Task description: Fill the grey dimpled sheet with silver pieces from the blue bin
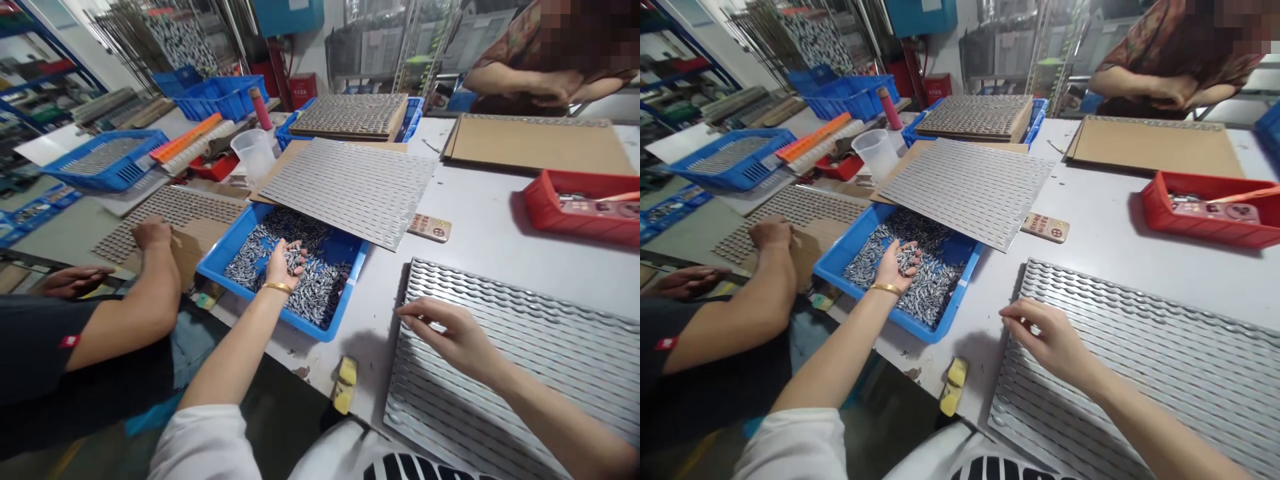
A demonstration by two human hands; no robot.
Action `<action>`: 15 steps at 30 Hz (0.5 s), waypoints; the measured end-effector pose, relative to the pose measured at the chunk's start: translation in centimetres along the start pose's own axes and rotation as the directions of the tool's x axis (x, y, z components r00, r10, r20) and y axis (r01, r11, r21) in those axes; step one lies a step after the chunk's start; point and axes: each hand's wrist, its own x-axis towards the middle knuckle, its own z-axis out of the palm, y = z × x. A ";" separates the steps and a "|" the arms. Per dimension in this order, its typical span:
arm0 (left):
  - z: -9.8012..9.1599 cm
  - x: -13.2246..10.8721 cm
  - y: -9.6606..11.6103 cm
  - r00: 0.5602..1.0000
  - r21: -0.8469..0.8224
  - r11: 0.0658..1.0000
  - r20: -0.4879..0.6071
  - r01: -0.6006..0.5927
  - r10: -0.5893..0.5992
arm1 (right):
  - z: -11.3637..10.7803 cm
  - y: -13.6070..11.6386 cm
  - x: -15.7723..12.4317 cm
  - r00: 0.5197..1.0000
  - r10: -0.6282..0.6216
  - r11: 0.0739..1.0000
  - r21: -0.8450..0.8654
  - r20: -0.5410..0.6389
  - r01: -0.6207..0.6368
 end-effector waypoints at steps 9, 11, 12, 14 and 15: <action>3.4 -3.7 -0.7 0.980 -0.373 0.911 -0.151 -0.176 0.128 | 10.4 -5.6 11.5 0.928 0.372 0.449 0.877 -0.011 -0.170; 4.2 -4.7 -1.4 0.961 -0.348 0.902 -0.192 -0.254 0.197 | 12.5 -6.2 13.9 0.897 0.429 0.198 0.958 0.106 -0.208; 4.4 -5.2 -1.8 0.946 -0.315 0.899 -0.211 -0.304 0.246 | 13.3 -6.3 14.8 0.882 0.454 0.135 0.968 0.129 -0.212; 4.5 -6.1 -2.5 0.860 -0.034 0.869 -0.165 -0.494 0.483 | 14.3 -6.1 15.8 0.883 0.454 0.123 0.974 0.117 -0.192; 4.5 -6.4 -2.8 0.807 0.129 0.811 -0.093 -0.571 0.583 | 14.6 -6.0 16.1 0.894 0.437 0.151 0.973 0.094 -0.176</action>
